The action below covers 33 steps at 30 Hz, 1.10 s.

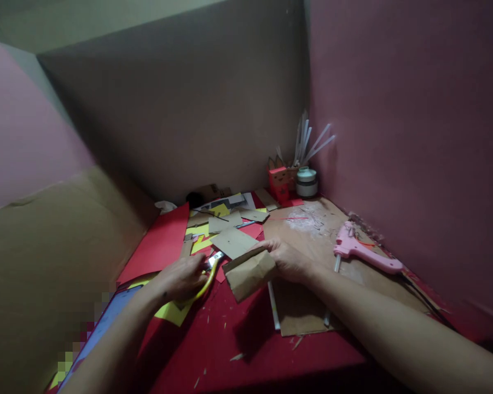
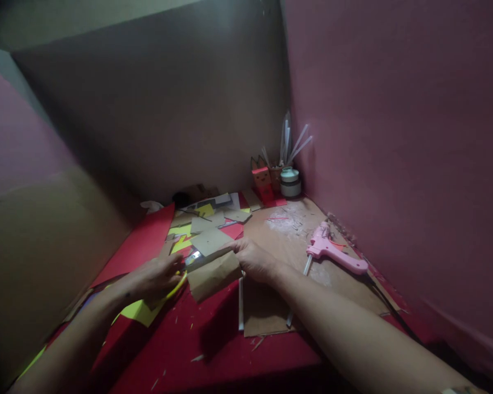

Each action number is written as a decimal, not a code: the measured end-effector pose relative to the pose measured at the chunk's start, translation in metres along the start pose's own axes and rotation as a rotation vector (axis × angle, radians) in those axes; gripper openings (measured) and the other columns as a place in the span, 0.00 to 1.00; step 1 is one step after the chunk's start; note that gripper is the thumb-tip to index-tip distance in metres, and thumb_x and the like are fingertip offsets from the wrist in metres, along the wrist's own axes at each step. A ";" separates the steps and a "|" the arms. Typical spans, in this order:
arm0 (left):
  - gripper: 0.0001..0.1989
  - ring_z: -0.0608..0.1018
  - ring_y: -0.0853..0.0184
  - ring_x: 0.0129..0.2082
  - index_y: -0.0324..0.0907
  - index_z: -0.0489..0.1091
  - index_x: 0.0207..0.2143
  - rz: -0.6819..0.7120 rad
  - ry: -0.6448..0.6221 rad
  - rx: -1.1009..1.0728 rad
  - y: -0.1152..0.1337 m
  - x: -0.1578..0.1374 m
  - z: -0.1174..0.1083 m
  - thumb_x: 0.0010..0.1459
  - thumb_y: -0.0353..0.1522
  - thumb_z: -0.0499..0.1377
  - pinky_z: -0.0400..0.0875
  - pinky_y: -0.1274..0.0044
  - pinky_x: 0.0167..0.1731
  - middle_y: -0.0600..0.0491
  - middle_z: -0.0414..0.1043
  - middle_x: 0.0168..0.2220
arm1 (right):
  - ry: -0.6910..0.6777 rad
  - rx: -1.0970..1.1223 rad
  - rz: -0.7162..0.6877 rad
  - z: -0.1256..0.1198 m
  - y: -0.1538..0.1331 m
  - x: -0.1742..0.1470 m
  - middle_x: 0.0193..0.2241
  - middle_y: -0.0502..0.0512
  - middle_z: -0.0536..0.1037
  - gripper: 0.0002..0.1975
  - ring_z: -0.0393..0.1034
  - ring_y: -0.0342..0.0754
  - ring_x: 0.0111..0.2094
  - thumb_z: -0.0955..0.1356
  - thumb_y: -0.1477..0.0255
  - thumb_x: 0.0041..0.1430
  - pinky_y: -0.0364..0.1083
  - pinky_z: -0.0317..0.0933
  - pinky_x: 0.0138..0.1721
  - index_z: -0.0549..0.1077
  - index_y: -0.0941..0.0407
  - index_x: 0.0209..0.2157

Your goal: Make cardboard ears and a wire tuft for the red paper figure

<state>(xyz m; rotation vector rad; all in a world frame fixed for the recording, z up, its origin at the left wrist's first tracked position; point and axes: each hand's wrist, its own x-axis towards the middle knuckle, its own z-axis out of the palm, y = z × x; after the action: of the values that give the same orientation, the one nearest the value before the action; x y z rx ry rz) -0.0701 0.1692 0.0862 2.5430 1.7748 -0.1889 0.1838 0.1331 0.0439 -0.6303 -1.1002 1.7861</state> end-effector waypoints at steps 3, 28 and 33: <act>0.16 0.76 0.58 0.39 0.44 0.68 0.46 0.007 0.122 -0.064 0.006 -0.008 -0.012 0.55 0.36 0.53 0.67 0.72 0.35 0.44 0.73 0.43 | 0.019 0.021 -0.061 0.002 -0.001 0.000 0.19 0.50 0.78 0.13 0.67 0.40 0.18 0.73 0.75 0.34 0.41 0.63 0.24 0.81 0.59 0.29; 0.11 0.74 0.67 0.31 0.43 0.75 0.36 0.286 0.782 -0.623 0.071 -0.002 0.011 0.56 0.27 0.53 0.68 0.77 0.33 0.54 0.76 0.31 | 0.365 -0.060 -0.156 0.000 -0.008 -0.001 0.18 0.46 0.68 0.10 0.59 0.38 0.19 0.73 0.68 0.43 0.40 0.55 0.20 0.70 0.58 0.23; 0.11 0.74 0.68 0.33 0.43 0.74 0.41 0.406 0.786 -0.519 0.070 -0.002 0.018 0.59 0.28 0.54 0.68 0.77 0.35 0.52 0.76 0.34 | 0.348 -0.033 -0.031 0.002 -0.003 0.000 0.17 0.48 0.67 0.15 0.56 0.40 0.19 0.72 0.60 0.45 0.42 0.50 0.20 0.70 0.58 0.21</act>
<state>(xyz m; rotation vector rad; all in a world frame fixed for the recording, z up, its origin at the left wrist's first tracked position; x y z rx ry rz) -0.0070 0.1415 0.0661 2.6216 1.1206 1.2438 0.1835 0.1328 0.0474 -0.9002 -0.8964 1.5603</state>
